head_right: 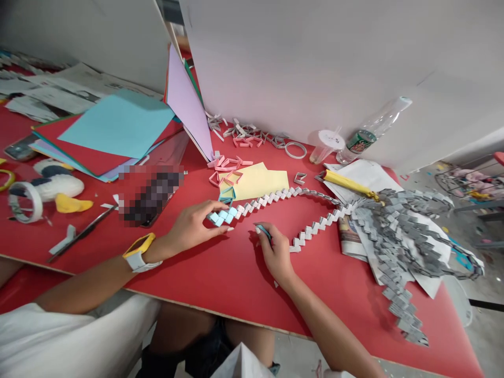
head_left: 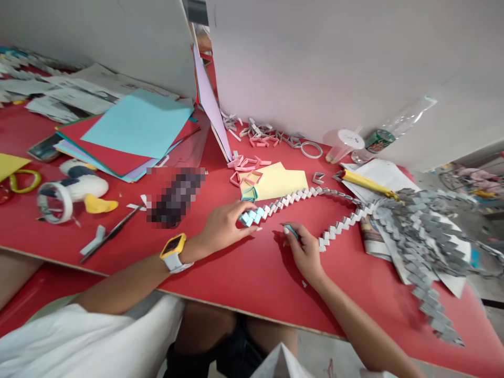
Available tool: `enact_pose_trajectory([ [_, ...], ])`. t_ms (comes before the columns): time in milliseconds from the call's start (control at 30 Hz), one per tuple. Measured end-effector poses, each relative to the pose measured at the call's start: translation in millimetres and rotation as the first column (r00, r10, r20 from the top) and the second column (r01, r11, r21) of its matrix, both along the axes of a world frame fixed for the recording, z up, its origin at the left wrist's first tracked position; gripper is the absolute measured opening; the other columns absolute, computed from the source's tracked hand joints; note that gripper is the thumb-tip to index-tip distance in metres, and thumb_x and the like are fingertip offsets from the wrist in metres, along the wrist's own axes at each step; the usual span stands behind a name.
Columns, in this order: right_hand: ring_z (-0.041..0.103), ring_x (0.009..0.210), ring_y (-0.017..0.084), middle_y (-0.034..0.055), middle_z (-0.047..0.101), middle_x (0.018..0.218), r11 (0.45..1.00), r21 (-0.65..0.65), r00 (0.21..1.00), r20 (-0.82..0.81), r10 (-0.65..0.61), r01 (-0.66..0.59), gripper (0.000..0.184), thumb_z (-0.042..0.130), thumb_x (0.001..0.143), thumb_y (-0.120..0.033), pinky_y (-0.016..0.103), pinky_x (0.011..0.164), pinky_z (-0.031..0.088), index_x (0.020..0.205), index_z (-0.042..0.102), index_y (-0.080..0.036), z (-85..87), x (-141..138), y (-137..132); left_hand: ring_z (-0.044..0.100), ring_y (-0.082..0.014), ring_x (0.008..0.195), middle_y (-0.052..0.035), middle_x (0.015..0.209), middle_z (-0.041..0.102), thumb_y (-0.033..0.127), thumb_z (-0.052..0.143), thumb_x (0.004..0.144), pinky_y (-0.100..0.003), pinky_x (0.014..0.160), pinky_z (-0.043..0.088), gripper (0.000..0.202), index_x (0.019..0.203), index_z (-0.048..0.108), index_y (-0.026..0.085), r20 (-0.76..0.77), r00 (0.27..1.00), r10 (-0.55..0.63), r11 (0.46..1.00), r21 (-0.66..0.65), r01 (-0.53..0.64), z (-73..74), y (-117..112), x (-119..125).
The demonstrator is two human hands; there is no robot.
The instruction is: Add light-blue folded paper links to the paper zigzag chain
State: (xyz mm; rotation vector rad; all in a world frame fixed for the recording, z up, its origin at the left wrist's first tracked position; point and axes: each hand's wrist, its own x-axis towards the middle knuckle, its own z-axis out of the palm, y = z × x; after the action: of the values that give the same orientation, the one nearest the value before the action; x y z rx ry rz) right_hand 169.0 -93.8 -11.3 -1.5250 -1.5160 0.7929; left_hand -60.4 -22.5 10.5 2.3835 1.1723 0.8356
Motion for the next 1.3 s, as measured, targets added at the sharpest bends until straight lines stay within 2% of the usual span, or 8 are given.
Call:
enact_pose_trajectory([
  [167, 0.069, 0.076, 0.018, 0.0035, 0.072, 0.084, 1.000, 0.026, 0.998, -0.059, 0.015, -0.014, 0.014, 0.054, 0.092, -0.034, 0.030, 0.070, 0.052, 0.099, 0.059, -0.022, 2.5, -5.9, -7.1, 0.059, -0.0123, 0.067, -0.0032, 0.091, 0.067, 0.032, 0.072, 0.078, -0.025, 0.066, 0.047, 0.034, 0.109, 0.059, 0.023, 0.258, 0.944, -0.207, 0.978, 0.038, 0.205, -2.0, -7.1, 1.6],
  [333, 0.069, 0.075, 0.018, 0.0044, 0.073, 0.086, 0.991, 0.105, 0.996, 0.031, 0.079, -0.082, 0.011, 0.053, 0.093, -0.029, 0.029, 0.067, 0.053, 0.096, 0.062, -0.023, 4.1, -7.8, -10.1, 0.055, -0.0144, 0.076, -0.0056, 0.095, 0.063, 0.024, 0.073, 0.077, -0.027, 0.067, 0.047, 0.038, 0.112, 0.059, 0.023, 0.489, 0.842, -0.227, 0.956, -0.054, 0.289, -6.2, -11.5, 1.2],
  [567, 0.067, 0.075, 0.017, 0.0034, 0.071, 0.083, 0.969, 0.245, 0.996, 0.090, 0.014, -0.036, 0.006, 0.056, 0.091, -0.022, 0.029, 0.067, 0.053, 0.093, 0.062, -0.024, 10.1, -4.2, -7.0, 0.056, -0.0127, 0.085, -0.0038, 0.099, 0.055, 0.023, 0.064, 0.085, -0.025, 0.076, 0.050, 0.030, 0.113, 0.053, 0.025, 0.725, 0.689, 0.022, 0.973, -0.172, 0.150, -4.1, -10.7, 1.2],
  [667, 0.066, 0.077, 0.017, 0.0035, 0.070, 0.085, 0.951, 0.310, 0.995, 0.100, -0.015, -0.017, 0.008, 0.057, 0.090, -0.020, 0.030, 0.068, 0.053, 0.090, 0.063, -0.024, 19.2, -2.3, -5.4, 0.055, -0.0132, 0.088, -0.0043, 0.100, 0.052, 0.027, 0.059, 0.089, -0.028, 0.082, 0.050, 0.032, 0.121, 0.054, 0.025, 0.705, 0.702, 0.100, 0.977, -0.204, 0.066, -0.3, -6.0, 0.2],
  [833, 0.065, 0.079, 0.017, 0.0046, 0.068, 0.088, 0.921, 0.381, 0.990, 0.137, 0.029, -0.079, 0.016, 0.054, 0.091, -0.017, 0.031, 0.067, 0.053, 0.095, 0.067, -0.026, 39.4, -3.5, -2.0, 0.055, -0.0172, 0.097, -0.0062, 0.103, 0.048, 0.035, 0.054, 0.092, -0.033, 0.092, 0.048, 0.023, 0.110, 0.062, 0.023, 0.626, 0.774, 0.094, 0.991, -0.136, -0.010, -0.6, 1.4, -0.9],
  [1000, 0.064, 0.080, 0.016, 0.0040, 0.065, 0.089, 0.884, 0.443, 0.987, 0.113, 0.112, -0.151, 0.020, 0.057, 0.089, -0.016, 0.030, 0.067, 0.053, 0.097, 0.070, -0.028, 69.3, -20.1, 15.2, 0.057, -0.0195, 0.106, -0.0087, 0.112, 0.053, 0.040, 0.049, 0.094, -0.035, 0.092, 0.051, 0.023, 0.104, 0.060, 0.022, 0.691, 0.722, 0.039, 0.988, -0.133, 0.075, 0.7, 1.4, 1.0],
  [1167, 0.066, 0.081, 0.014, 0.0013, 0.068, 0.090, 0.915, 0.344, 0.977, 0.027, 0.214, -0.210, 0.026, 0.055, 0.089, -0.011, 0.026, 0.070, 0.054, 0.102, 0.071, -0.027, 94.6, -48.4, 38.8, 0.067, -0.0164, 0.088, -0.0049, 0.098, 0.065, 0.040, 0.050, 0.094, -0.033, 0.079, 0.057, 0.025, 0.113, 0.053, 0.024, 0.801, 0.596, 0.062, 0.924, -0.271, 0.269, -4.2, -1.4, 1.9],
  [1300, 0.069, 0.083, 0.015, 0.0004, 0.073, 0.089, 0.973, 0.159, 0.949, -0.241, 0.204, -0.169, 0.013, 0.062, 0.085, -0.018, 0.030, 0.077, 0.057, 0.094, 0.071, -0.023, 93.8, -62.6, 50.2, 0.069, -0.0163, 0.079, -0.0017, 0.090, 0.067, 0.043, 0.054, 0.092, -0.033, 0.071, 0.060, 0.026, 0.111, 0.049, 0.026, 0.857, 0.473, 0.204, 0.783, -0.432, 0.447, -2.2, -2.3, 4.5],
])
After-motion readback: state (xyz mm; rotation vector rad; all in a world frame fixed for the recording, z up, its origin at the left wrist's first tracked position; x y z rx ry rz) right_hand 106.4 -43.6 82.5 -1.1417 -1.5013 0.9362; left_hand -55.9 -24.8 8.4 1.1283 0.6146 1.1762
